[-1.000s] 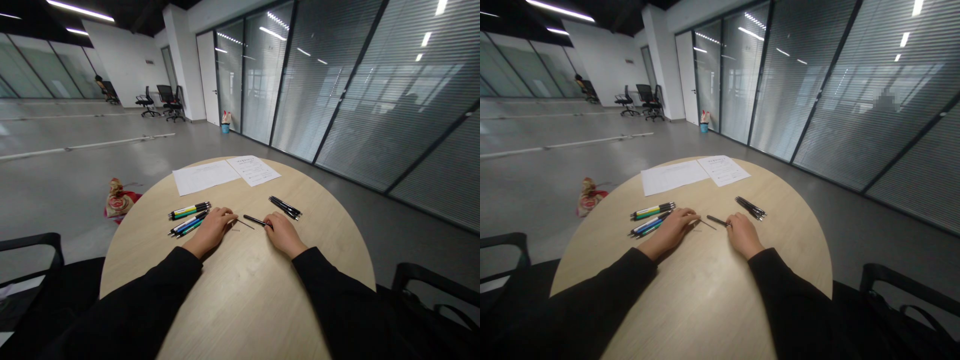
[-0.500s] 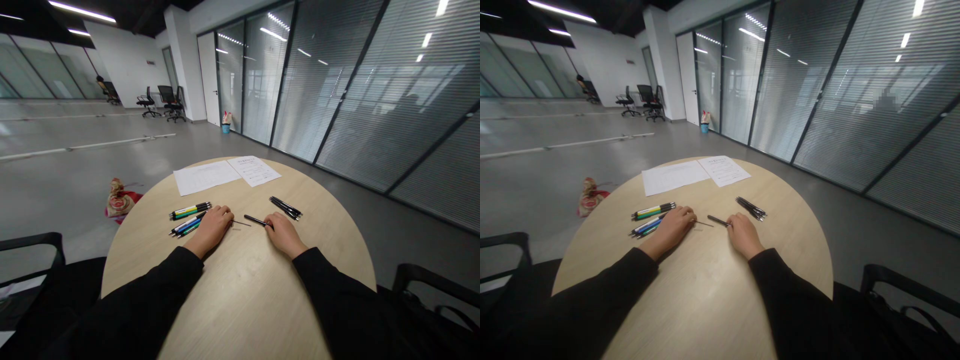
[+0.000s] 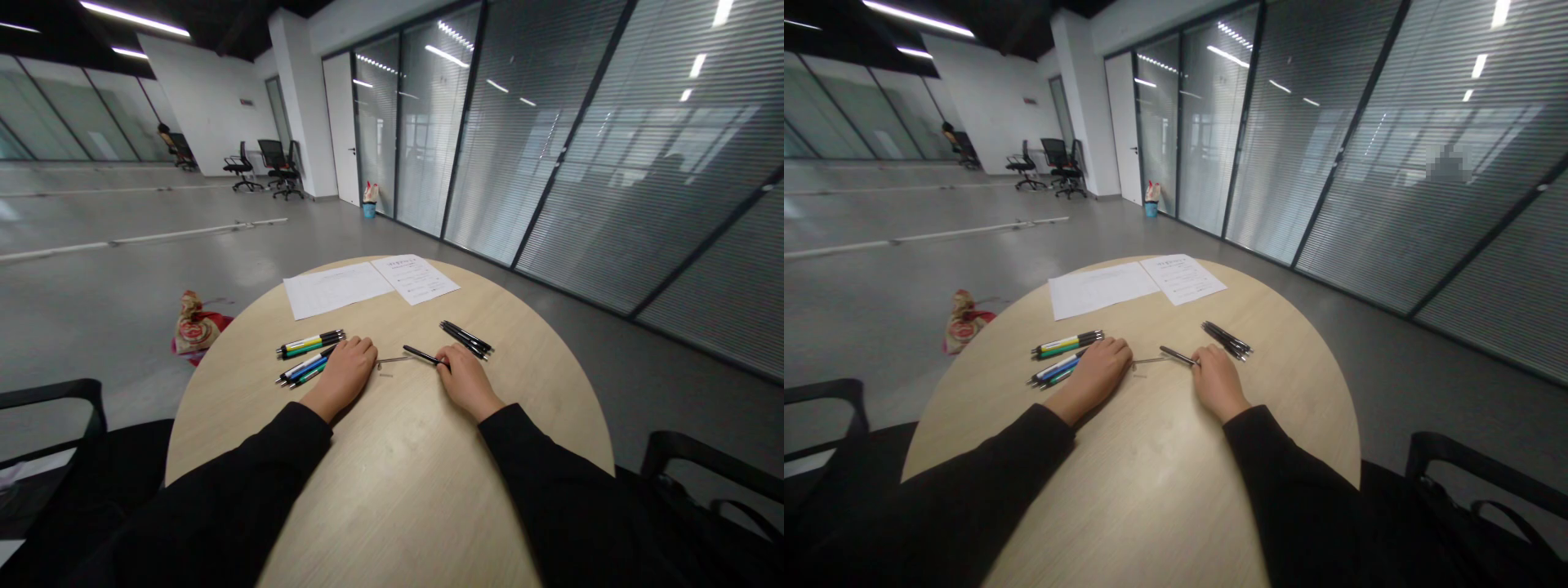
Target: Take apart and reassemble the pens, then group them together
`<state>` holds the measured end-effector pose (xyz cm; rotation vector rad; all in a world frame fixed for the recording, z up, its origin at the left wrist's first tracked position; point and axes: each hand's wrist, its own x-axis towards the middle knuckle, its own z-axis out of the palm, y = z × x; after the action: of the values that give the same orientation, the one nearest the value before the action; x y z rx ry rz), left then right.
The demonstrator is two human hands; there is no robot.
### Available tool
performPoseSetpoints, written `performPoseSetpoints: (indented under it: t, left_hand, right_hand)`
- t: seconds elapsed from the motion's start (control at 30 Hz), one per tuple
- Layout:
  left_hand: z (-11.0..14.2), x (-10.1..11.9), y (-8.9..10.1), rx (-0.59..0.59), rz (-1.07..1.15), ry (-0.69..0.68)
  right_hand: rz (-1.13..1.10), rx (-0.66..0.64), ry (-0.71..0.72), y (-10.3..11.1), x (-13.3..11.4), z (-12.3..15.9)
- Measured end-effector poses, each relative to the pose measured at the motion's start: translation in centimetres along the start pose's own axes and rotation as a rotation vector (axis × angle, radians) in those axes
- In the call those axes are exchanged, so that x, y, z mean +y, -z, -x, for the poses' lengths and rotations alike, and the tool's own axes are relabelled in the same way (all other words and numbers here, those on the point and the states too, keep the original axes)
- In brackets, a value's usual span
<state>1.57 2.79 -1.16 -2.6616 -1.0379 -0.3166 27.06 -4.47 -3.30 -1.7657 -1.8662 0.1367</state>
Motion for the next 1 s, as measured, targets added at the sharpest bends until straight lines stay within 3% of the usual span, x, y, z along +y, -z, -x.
performPoseSetpoints:
  t: [0.2,0.4,0.73,1.0]
  left_hand:
    - [0.2,-0.2,0.2,0.049,0.077,0.091]
    - [0.3,-0.1,0.4,0.03,0.011,0.114]
    - [0.4,0.2,0.8,0.015,-0.049,0.072]
    - [0.7,-0.5,1.0,0.039,0.057,0.095]
  right_hand:
    - [0.028,0.053,-0.049,0.0,0.6,-0.1]
    - [0.059,0.072,-0.078,0.0,0.9,-0.2]
    - [0.03,0.055,-0.074,-0.2,1.0,-0.2]
    - [0.027,0.038,-0.041,-0.2,1.1,-0.2]
